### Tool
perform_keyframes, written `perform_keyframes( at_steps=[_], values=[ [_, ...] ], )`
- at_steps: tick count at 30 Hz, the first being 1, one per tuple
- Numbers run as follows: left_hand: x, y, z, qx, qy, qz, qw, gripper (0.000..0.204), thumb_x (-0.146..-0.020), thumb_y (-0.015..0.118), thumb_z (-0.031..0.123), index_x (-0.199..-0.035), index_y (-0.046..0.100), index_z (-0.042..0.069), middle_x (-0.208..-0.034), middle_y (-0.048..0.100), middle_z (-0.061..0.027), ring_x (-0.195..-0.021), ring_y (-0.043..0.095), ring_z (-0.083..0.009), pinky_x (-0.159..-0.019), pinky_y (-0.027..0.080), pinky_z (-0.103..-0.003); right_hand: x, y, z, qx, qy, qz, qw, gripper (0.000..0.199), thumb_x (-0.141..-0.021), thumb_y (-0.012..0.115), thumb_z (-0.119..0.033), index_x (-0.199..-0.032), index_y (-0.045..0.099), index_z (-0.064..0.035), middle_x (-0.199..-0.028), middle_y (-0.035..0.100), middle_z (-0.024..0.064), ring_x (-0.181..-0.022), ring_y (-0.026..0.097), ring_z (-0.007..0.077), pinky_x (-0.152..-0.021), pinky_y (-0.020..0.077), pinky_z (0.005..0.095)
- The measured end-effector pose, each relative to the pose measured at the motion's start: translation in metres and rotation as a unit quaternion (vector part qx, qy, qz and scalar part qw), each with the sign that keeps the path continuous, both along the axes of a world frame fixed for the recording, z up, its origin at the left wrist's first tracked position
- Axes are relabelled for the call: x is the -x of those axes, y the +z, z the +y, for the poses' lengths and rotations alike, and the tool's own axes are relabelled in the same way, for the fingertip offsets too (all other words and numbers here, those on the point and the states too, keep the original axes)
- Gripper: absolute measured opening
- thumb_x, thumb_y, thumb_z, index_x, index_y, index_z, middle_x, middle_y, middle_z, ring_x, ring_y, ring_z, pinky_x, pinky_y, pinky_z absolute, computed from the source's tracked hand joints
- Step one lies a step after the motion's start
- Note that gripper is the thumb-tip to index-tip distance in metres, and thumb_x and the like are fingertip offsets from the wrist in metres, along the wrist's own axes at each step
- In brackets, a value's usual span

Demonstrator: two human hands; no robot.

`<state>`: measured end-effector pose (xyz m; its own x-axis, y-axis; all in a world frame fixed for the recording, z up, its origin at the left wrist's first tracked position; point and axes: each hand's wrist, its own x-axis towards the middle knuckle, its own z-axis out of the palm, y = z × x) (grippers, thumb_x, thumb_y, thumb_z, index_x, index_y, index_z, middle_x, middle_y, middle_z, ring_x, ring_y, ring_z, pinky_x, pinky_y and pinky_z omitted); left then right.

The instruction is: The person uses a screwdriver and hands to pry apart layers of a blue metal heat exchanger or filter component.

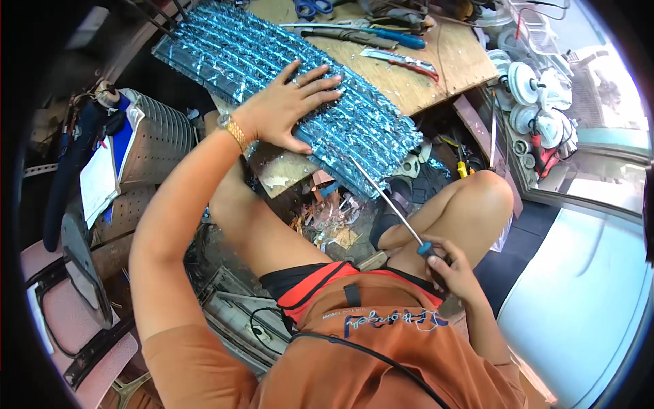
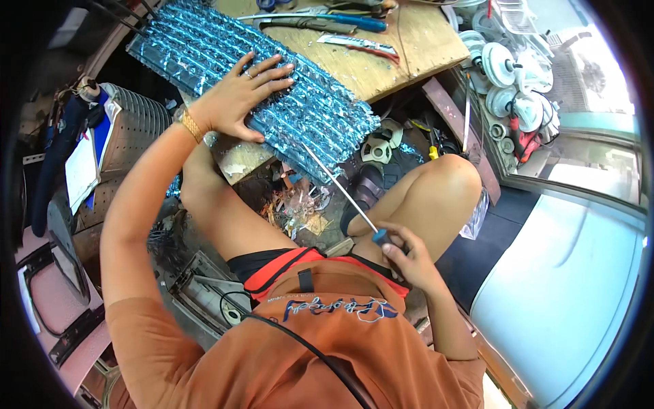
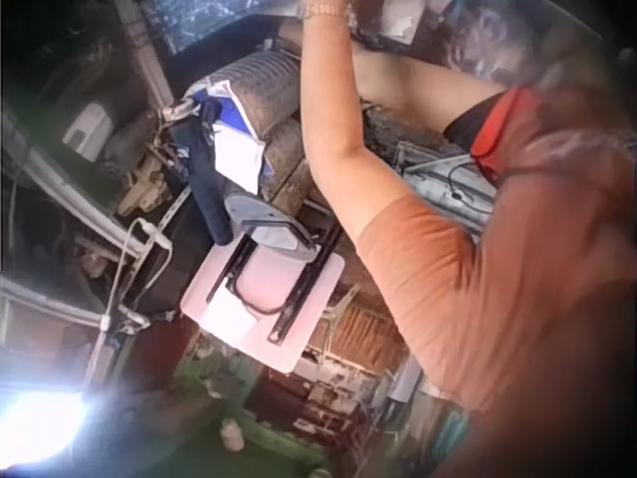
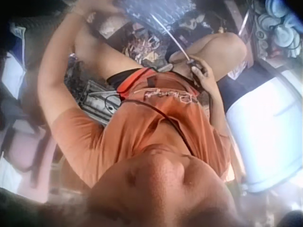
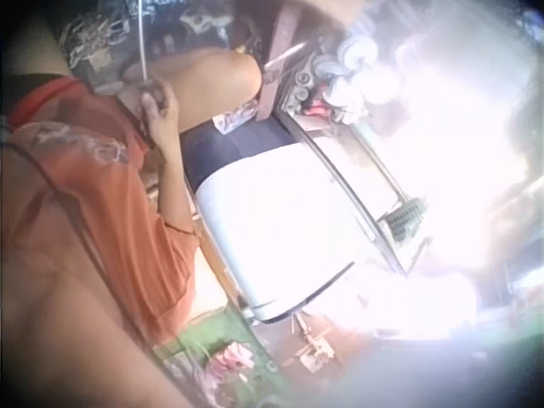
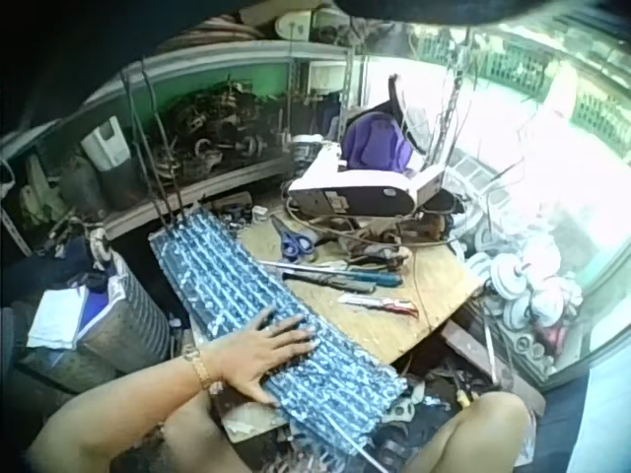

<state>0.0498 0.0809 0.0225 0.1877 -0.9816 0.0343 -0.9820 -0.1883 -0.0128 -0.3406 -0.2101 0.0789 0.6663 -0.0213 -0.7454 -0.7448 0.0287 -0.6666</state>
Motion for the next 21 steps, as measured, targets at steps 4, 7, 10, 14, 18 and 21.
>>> perform_keyframes(
  at_steps=[4, 7, 10, 14, 18, 21],
  values=[
    [0.055, -0.002, -0.020, -0.003, 0.207, 0.080, 0.975, 0.117, -0.078, 0.063, 0.086, -0.167, 0.033, 0.015, -0.177, 0.023, -0.0093, -0.164, 0.014, -0.0366, -0.126, 0.008, -0.070, 0.022, 0.006, -0.012, -0.025, -0.054, -0.054, 0.997, 0.049, -0.105, 0.059, -0.010, -0.153, 0.052, -0.0084, -0.091, 0.063, 0.0045, -0.059, 0.054, 0.0075, -0.051, 0.0436, 0.0230],
    [0.083, -0.021, -0.025, 0.056, 0.251, 0.044, 0.965, 0.127, -0.073, 0.065, 0.089, -0.166, 0.034, 0.008, -0.175, 0.024, -0.0163, -0.163, 0.015, -0.0395, -0.123, 0.008, -0.075, 0.038, 0.007, -0.010, 0.025, 0.001, -0.088, 0.996, 0.053, -0.102, 0.062, -0.008, -0.155, 0.052, -0.0094, -0.094, 0.064, 0.0049, -0.065, 0.056, 0.0090, -0.058, 0.0487, 0.0252],
    [0.088, -0.026, -0.023, 0.074, 0.254, 0.042, 0.963, 0.130, -0.071, 0.067, 0.090, -0.167, 0.031, 0.009, -0.176, 0.022, -0.0145, -0.163, 0.013, -0.0381, -0.123, 0.007, -0.075, 0.056, 0.004, -0.007, 0.150, 0.046, -0.140, 0.978, 0.054, -0.098, 0.068, -0.006, -0.151, 0.058, -0.0091, -0.107, 0.073, 0.0112, -0.083, 0.069, 0.0195, -0.077, 0.0562, 0.0314],
    [0.088, -0.028, -0.027, 0.045, 0.265, 0.047, 0.962, 0.131, -0.071, 0.067, 0.090, -0.168, 0.028, 0.011, -0.177, 0.021, -0.0119, -0.164, 0.013, -0.0375, -0.123, 0.005, -0.075, 0.066, -0.001, -0.005, 0.265, 0.082, -0.249, 0.928, 0.054, -0.094, 0.071, -0.004, -0.147, 0.063, -0.0091, -0.127, 0.073, 0.0178, -0.108, 0.073, 0.0302, -0.095, 0.0546, 0.0360],
    [0.089, -0.031, -0.026, 0.070, 0.264, 0.040, 0.961, 0.133, -0.068, 0.068, 0.091, -0.167, 0.030, 0.011, -0.177, 0.021, -0.0118, -0.164, 0.013, -0.0373, -0.123, 0.004, -0.075, 0.060, 0.004, -0.003, 0.304, 0.127, -0.266, 0.906, 0.053, -0.094, 0.071, -0.003, -0.146, 0.062, -0.0064, -0.136, 0.070, 0.0183, -0.116, 0.071, 0.0324, -0.096, 0.0543, 0.0362],
    [0.099, -0.032, -0.035, 0.097, 0.290, 0.052, 0.951, 0.135, -0.065, 0.070, 0.092, -0.167, 0.032, 0.012, -0.177, 0.022, -0.0107, -0.164, 0.012, -0.0375, -0.122, 0.003, -0.076, 0.060, 0.002, -0.004, 0.215, 0.077, -0.206, 0.951, 0.052, -0.097, 0.069, -0.006, -0.148, 0.060, -0.0055, -0.125, 0.074, 0.0148, -0.099, 0.072, 0.0253, -0.086, 0.0554, 0.0326]
  ],
)
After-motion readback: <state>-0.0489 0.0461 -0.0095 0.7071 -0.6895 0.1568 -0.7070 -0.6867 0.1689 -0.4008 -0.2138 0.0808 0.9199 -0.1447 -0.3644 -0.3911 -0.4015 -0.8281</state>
